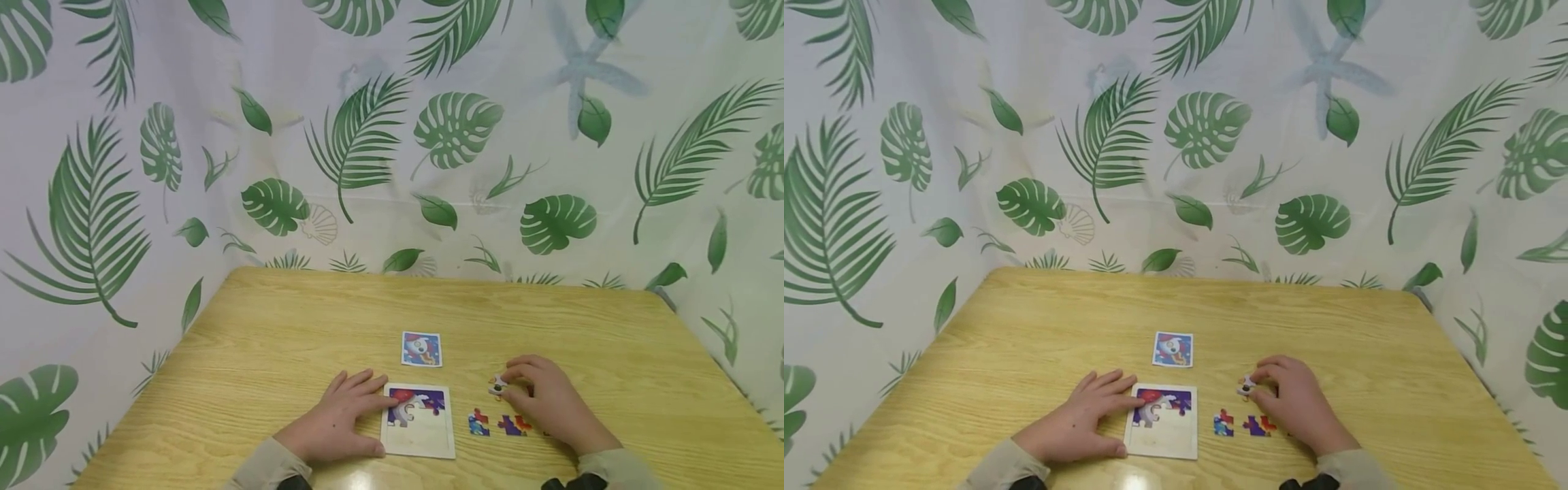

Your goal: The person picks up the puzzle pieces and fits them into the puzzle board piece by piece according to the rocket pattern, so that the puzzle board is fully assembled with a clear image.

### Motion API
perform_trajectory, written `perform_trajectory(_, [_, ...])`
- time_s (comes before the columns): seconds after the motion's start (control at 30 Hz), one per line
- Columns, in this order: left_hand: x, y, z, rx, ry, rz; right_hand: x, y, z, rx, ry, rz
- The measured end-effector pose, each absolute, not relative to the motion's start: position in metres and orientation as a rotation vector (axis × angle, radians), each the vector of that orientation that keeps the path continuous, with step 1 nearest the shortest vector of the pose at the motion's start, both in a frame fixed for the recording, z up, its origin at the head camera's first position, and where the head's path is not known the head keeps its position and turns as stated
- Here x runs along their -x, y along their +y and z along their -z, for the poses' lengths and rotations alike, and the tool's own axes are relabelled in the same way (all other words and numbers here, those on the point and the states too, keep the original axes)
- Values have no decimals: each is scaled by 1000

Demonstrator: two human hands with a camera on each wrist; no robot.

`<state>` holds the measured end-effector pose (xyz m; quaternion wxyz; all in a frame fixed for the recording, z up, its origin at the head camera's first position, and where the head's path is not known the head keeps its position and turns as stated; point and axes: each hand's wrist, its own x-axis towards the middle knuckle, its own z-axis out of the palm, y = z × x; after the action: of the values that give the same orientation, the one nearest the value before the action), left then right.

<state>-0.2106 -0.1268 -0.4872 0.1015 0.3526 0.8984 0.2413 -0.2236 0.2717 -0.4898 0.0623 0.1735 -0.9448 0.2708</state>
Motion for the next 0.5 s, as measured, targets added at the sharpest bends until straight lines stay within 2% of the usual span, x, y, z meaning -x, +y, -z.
perform_trajectory(0.27, [210, -127, 486, -1045, 2654, -706, 221, 251, 492, -482, -2867, -905])
perform_trajectory(0.5, [210, -128, 487, -1055, 2654, -688, 210, 210, 490, -565, -2851, -1053])
